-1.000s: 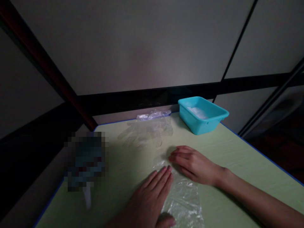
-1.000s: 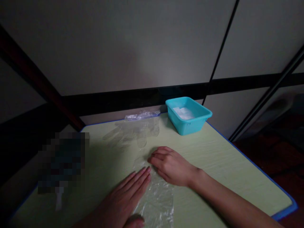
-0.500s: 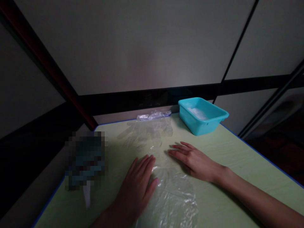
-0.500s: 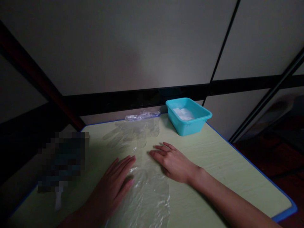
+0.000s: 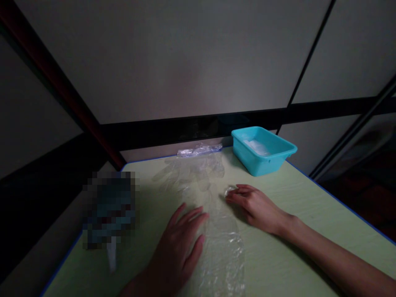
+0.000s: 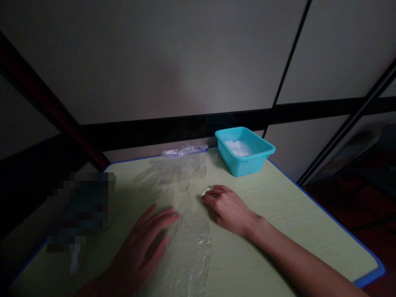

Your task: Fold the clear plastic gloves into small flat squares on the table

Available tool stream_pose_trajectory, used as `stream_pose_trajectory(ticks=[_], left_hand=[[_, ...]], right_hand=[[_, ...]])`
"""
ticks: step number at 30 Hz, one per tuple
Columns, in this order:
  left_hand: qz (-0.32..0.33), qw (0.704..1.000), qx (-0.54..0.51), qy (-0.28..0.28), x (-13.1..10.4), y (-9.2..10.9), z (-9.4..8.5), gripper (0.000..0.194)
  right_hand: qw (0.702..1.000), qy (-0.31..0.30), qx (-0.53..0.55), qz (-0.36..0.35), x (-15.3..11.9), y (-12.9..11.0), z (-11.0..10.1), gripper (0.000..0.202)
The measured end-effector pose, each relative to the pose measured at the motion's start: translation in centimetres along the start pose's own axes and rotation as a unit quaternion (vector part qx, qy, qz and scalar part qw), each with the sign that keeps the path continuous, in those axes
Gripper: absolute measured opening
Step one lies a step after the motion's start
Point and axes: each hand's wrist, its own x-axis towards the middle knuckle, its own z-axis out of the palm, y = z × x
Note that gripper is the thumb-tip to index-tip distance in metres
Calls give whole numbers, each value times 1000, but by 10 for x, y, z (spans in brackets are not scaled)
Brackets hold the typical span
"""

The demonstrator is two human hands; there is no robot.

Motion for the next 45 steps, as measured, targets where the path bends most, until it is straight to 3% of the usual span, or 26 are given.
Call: stream_pose_trajectory(ticks=[2,4,7,9,10,12,14,15,17,19,24,28,31,33,39,45], left_hand=[[54,997,-53,-20,0,6,-2,40],[64,992,-88,-58,-1,12,-4,40],[-7,983,-140,-119,-1,18,-5,41],[-87,967,-202,-128,-1,17,-4,38],[-124,954,-247,-117,-1,15,-4,35],[-180,914,-356,-79,3,9,-3,28],[-218,857,-465,-45,9,4,-3,28],[-234,828,-509,-32,11,1,-2,29],[-260,785,-562,-22,16,-2,-1,30],[-272,765,-583,-24,18,-3,1,32],[-275,749,-601,-34,17,-5,2,31],[-275,728,-627,-13,18,-8,-2,26],[-278,720,-636,5,20,-9,-7,23],[-281,719,-635,9,20,-9,-8,23],[-283,730,-621,-38,18,-10,-5,26],[-269,723,-636,-29,17,-12,-6,24]], right_hand=[[1000,-6,3,3,0,2,2,46],[1000,-10,11,2,0,3,2,51],[998,1,67,11,0,2,0,50],[985,27,166,35,1,-2,-4,37],[969,38,239,50,1,-5,-5,27],[907,33,413,76,2,-12,-5,13],[833,0,546,90,3,-17,-1,20],[813,-17,575,93,4,-19,2,25],[800,-42,591,92,6,-21,11,31],[801,-54,589,92,7,-20,18,33],[808,-64,578,90,8,-18,23,27],[840,-49,535,75,4,-24,14,13],[896,-57,439,-25,-2,-33,8,7],[917,-81,375,-114,-5,-38,9,9],[921,-183,228,-257,-8,-46,12,17],[924,-180,128,-311,-9,-54,8,22]])
